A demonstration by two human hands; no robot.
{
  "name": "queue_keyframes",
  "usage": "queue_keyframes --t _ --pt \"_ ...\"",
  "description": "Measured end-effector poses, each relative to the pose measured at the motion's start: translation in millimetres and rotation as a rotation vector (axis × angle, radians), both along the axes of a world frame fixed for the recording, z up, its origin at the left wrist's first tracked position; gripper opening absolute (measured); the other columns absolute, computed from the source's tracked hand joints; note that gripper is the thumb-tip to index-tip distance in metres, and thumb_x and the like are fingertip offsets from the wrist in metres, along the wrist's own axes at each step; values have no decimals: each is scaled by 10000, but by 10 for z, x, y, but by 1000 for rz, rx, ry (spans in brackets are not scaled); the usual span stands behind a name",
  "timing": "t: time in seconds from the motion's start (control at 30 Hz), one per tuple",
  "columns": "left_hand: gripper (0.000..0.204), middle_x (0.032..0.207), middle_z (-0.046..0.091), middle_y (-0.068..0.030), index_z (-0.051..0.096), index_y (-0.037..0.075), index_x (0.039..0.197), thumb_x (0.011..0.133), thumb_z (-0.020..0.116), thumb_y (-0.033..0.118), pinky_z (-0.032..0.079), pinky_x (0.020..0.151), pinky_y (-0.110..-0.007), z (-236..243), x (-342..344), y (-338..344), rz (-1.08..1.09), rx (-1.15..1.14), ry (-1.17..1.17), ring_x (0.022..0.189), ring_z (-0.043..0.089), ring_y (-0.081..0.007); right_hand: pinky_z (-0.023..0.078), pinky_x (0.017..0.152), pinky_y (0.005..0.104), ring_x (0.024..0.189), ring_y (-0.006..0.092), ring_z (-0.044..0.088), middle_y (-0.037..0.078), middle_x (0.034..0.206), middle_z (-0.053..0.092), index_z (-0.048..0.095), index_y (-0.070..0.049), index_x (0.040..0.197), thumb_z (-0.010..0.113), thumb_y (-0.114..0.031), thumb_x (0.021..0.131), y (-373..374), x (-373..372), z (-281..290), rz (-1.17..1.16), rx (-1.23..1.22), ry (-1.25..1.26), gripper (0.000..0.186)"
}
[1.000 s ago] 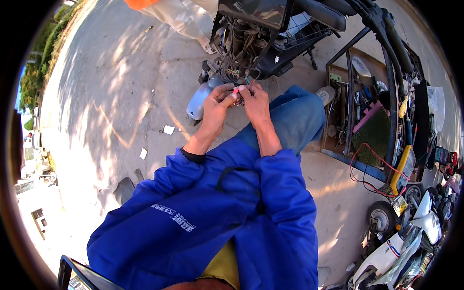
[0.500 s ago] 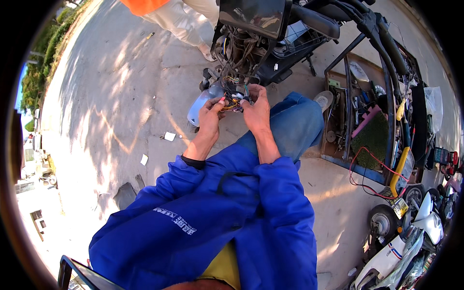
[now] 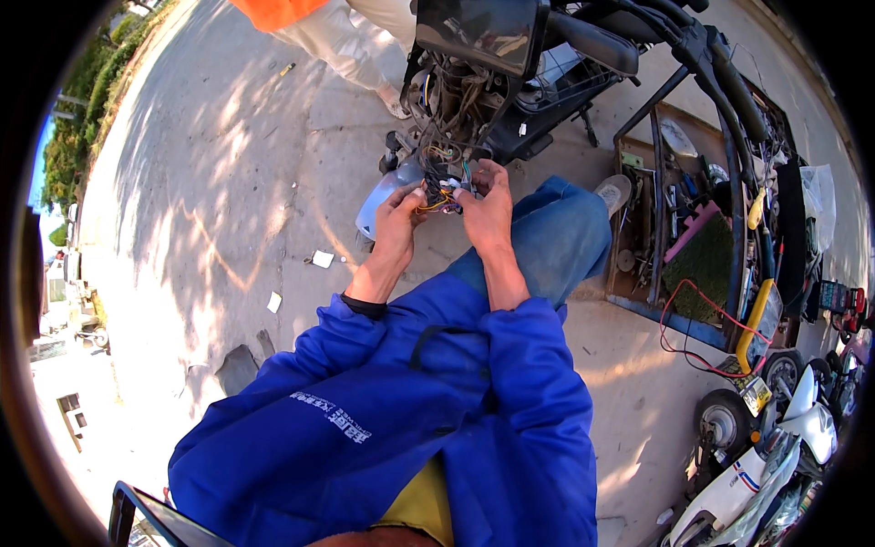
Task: The person repairs the electrical system of a scooter by hand, focusing on the handlebar area. They connect various wires and plugs, install a black control box, and secure the components.
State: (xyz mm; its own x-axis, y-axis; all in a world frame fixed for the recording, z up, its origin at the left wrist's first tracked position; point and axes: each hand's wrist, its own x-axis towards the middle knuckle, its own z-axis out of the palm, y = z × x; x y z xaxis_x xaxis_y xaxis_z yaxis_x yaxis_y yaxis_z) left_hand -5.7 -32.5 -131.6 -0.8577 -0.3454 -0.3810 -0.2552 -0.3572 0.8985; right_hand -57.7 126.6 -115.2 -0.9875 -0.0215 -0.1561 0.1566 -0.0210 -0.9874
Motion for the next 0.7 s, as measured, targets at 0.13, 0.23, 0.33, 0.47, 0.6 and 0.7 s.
queue_keyframes --t 0.13,0.23,0.33,0.47,0.6,0.7 --pt "249 984 687 6 701 49 1209 991 678 165 473 795 -246 12 18 -10 10 -17 10 887 621 -96 524 993 376 1143 266 642 181 1233 653 461 18 1428 721 59 829 7 1 -17 2 -36 -3 655" --pt "210 975 688 -1 704 41 1175 995 673 144 470 791 -252 -19 26 7 13 12 76 880 614 -95 523 995 378 1141 265 644 182 1233 655 462 19 1430 722 57 830 10 -2 15 7 -17 3 655" --pt "186 953 686 -3 707 37 1145 981 685 124 458 775 -255 -78 16 -6 17 49 98 857 594 -84 522 997 378 1145 265 645 183 1238 656 461 24 1434 723 50 838 13 1 18 15 -23 -9 652" --pt "225 962 688 -10 684 35 1196 994 670 134 485 823 -262 -30 54 1 -19 133 88 877 613 -96 540 969 349 1166 247 636 192 1305 640 433 39 1480 679 69 870 16 29 79 39 -2 -2 658" --pt "265 1010 710 -33 662 35 1250 1027 601 163 507 870 -292 85 50 -7 -52 193 22 927 652 -130 535 965 339 1150 232 642 185 1300 652 425 39 1494 661 72 880 29 2 36 57 -22 -37 659" --pt "297 1058 725 -52 656 19 1271 1032 543 156 512 900 -316 151 29 -2 -68 217 53 967 675 -160 535 969 344 1148 237 646 185 1286 658 430 38 1488 646 80 887 24 -2 31 57 -27 -34 640"
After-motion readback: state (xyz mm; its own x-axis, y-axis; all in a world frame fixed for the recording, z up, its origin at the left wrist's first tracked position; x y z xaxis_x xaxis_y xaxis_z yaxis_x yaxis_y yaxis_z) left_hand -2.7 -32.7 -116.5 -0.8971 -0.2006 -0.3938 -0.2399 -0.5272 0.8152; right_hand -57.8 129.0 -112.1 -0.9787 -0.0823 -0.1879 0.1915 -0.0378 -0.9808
